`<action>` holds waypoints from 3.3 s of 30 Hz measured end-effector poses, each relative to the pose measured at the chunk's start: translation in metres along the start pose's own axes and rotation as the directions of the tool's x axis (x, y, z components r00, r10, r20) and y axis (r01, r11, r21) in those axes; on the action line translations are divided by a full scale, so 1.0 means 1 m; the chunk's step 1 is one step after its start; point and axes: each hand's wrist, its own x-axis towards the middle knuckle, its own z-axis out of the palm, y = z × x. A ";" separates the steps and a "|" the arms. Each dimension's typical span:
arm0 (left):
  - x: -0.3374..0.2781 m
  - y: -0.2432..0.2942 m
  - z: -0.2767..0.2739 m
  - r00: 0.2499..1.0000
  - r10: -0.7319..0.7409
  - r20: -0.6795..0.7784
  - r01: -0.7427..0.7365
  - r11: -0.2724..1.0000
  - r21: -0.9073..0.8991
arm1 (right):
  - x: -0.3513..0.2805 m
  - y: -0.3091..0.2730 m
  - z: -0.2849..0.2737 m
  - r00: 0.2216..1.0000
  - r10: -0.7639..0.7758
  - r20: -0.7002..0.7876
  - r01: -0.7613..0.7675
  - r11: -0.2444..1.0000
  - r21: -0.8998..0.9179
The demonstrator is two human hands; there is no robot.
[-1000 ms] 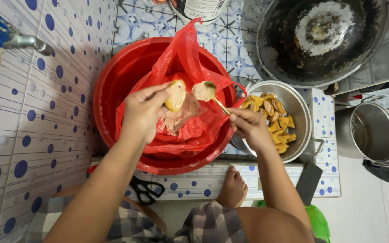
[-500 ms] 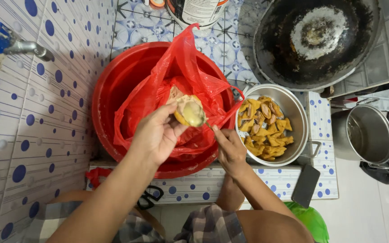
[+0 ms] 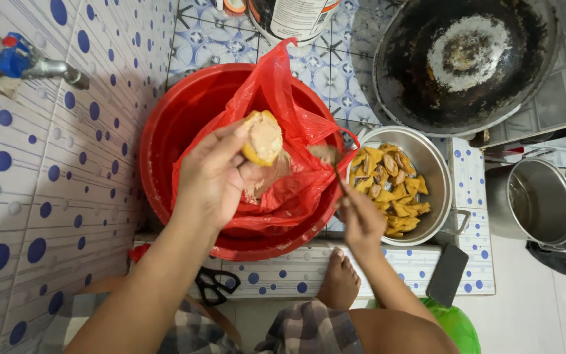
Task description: Preparing fried food items by picking them from a bag and using a small spoon to manipulate or stuff them.
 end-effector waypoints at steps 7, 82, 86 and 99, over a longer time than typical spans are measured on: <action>0.011 -0.025 -0.009 0.979 0.150 0.137 -0.171 0.973 0.154 | 0.064 -0.085 -0.032 0.822 0.533 0.202 -0.568 0.794 0.215; 0.002 -0.084 -0.015 0.879 -0.463 -0.118 0.442 0.693 0.569 | -0.015 0.099 -0.123 0.657 0.704 -0.271 -0.731 0.506 -0.459; 0.000 -0.081 -0.008 0.880 -0.461 -0.116 0.436 0.688 0.580 | -0.047 0.130 -0.099 0.458 0.857 -0.236 -0.822 0.308 -0.478; 0.000 -0.077 -0.008 0.887 -0.454 -0.089 0.411 0.684 0.603 | -0.059 0.154 -0.101 0.524 0.848 -0.084 -0.666 0.345 -0.661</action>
